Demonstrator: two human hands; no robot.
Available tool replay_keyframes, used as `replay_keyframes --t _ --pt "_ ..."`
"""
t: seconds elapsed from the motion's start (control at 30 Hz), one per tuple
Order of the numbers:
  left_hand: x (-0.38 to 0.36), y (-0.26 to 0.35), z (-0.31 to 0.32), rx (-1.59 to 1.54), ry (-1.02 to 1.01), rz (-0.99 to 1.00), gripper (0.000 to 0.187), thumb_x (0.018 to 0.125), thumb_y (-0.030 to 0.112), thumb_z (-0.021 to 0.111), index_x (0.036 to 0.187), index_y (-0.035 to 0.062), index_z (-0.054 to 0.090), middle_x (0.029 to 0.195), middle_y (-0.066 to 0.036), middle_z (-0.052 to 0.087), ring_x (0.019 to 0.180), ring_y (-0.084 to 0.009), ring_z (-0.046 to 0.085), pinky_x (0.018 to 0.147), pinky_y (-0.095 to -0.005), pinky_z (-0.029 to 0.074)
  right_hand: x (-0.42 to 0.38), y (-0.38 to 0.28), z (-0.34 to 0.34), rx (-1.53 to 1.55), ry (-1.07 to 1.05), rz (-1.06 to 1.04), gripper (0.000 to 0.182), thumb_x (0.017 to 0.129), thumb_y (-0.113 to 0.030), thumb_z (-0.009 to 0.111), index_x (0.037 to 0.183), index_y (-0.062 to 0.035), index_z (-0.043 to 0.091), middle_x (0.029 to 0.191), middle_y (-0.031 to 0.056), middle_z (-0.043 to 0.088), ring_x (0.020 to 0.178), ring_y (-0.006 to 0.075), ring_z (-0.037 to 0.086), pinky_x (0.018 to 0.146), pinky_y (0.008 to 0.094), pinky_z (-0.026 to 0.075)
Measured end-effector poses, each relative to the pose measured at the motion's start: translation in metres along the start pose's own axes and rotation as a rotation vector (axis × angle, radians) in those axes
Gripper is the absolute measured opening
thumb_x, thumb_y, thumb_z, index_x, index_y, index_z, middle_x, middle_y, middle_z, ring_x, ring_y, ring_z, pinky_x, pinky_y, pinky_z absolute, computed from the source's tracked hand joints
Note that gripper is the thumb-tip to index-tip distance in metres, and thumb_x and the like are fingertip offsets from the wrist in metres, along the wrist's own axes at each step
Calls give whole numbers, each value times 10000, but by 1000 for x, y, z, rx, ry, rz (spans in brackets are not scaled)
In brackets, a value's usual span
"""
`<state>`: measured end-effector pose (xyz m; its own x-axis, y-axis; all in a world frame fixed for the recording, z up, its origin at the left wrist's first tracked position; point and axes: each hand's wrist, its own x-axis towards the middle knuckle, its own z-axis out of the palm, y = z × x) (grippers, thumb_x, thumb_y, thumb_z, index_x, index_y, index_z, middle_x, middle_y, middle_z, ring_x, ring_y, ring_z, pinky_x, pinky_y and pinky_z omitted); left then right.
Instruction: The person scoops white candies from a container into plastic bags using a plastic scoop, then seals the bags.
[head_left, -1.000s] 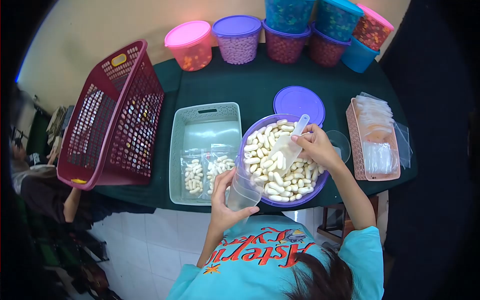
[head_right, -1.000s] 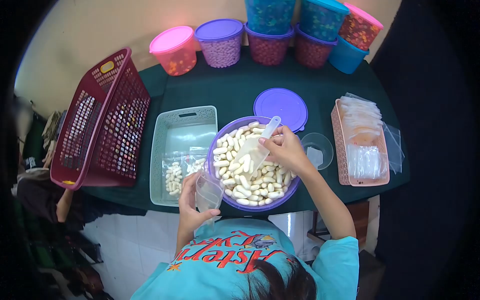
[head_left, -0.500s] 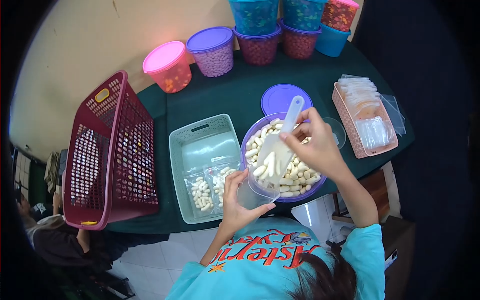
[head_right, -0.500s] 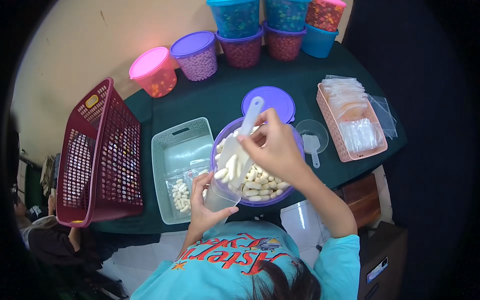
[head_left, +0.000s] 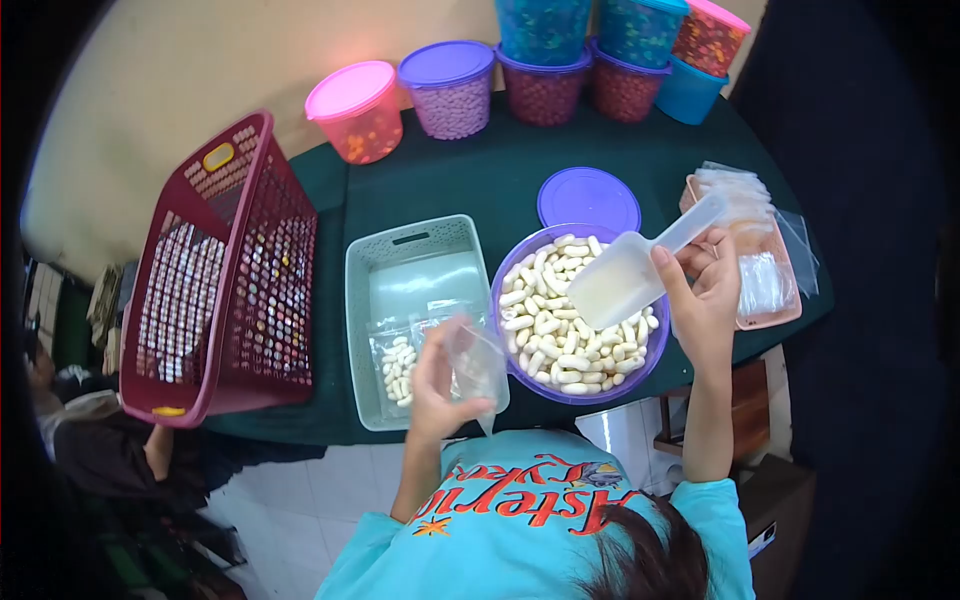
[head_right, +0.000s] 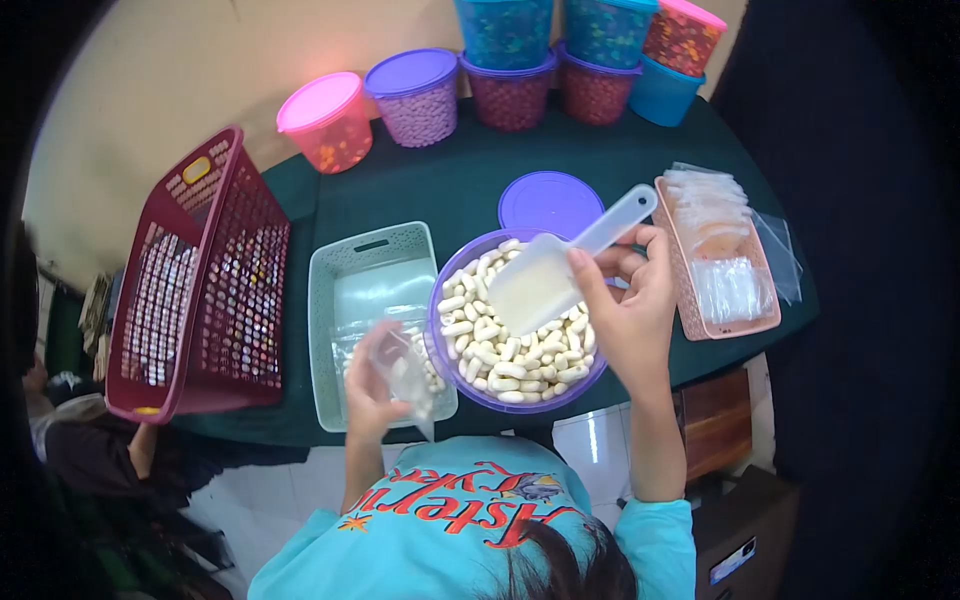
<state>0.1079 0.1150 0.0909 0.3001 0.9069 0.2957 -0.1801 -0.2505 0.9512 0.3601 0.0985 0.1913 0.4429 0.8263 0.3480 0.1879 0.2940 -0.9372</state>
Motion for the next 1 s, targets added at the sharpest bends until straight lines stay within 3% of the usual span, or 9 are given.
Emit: replay_keyframes --t 0.03,0.1,0.13,0.2,0.5,0.57,0.7,0.87,1.0 --pt "0 6 -5 6 28 2 919 515 366 786 1229 -12 348 1220 -126 367 1065 -249 427 930 -371 320 4 14 -5 7 -22 55 288 751 -35 612 911 22 380 750 139 598 694 116 580 562 221 492" --pt "5 23 -10 -581 118 38 914 633 571 610 1257 -19 297 1244 -148 350 1077 -271 415 940 -397 312 1 34 -6 -50 -69 60 283 751 -35 612 902 21 379 749 139 597 693 112 574 552 219 485" --pt "6 25 -12 -576 144 51 914 633 571 610 1257 -19 297 1244 -148 350 1077 -271 415 940 -397 312 -2 39 -8 -116 -89 64 280 751 -36 612 893 20 377 748 140 595 691 109 568 542 217 479" --pt "5 25 -11 -992 42 181 938 686 690 397 1274 -27 257 1256 -180 335 1091 -301 401 934 -424 318 -5 38 -13 -160 -78 42 281 749 -38 613 888 18 374 750 138 591 689 107 565 536 217 476" --pt "-36 6 31 -923 238 9 911 709 677 376 1285 -14 231 1263 -194 311 1101 -336 381 937 -471 298 -25 22 -76 -29 -88 112 263 705 13 637 885 16 445 839 151 596 758 140 587 671 237 479" --pt "-44 5 37 -970 307 -11 887 713 666 388 1278 -5 257 1253 -195 325 1084 -336 392 927 -471 310 -26 30 -88 9 -160 143 285 671 31 659 866 7 453 844 156 599 769 157 589 696 265 479" --pt "-54 -3 48 -1015 351 -12 855 712 656 400 1267 15 288 1235 -196 345 1062 -334 402 914 -472 323 -29 33 -75 116 -428 -99 290 605 60 693 816 8 500 821 144 614 808 215 607 742 316 475" --pt "-57 -2 73 -1050 449 20 822 710 641 422 1238 17 335 1220 -197 362 1047 -342 414 900 -471 333 -24 32 -45 -83 -845 -446 244 636 -3 696 837 -4 557 834 124 627 789 223 624 690 305 497" --pt "-69 -5 91 -1026 503 33 830 710 652 405 1236 12 343 1230 -204 359 1051 -350 415 897 -470 336 -9 48 -39 -84 -776 -265 183 634 38 676 784 14 575 808 118 625 761 208 621 703 321 490"
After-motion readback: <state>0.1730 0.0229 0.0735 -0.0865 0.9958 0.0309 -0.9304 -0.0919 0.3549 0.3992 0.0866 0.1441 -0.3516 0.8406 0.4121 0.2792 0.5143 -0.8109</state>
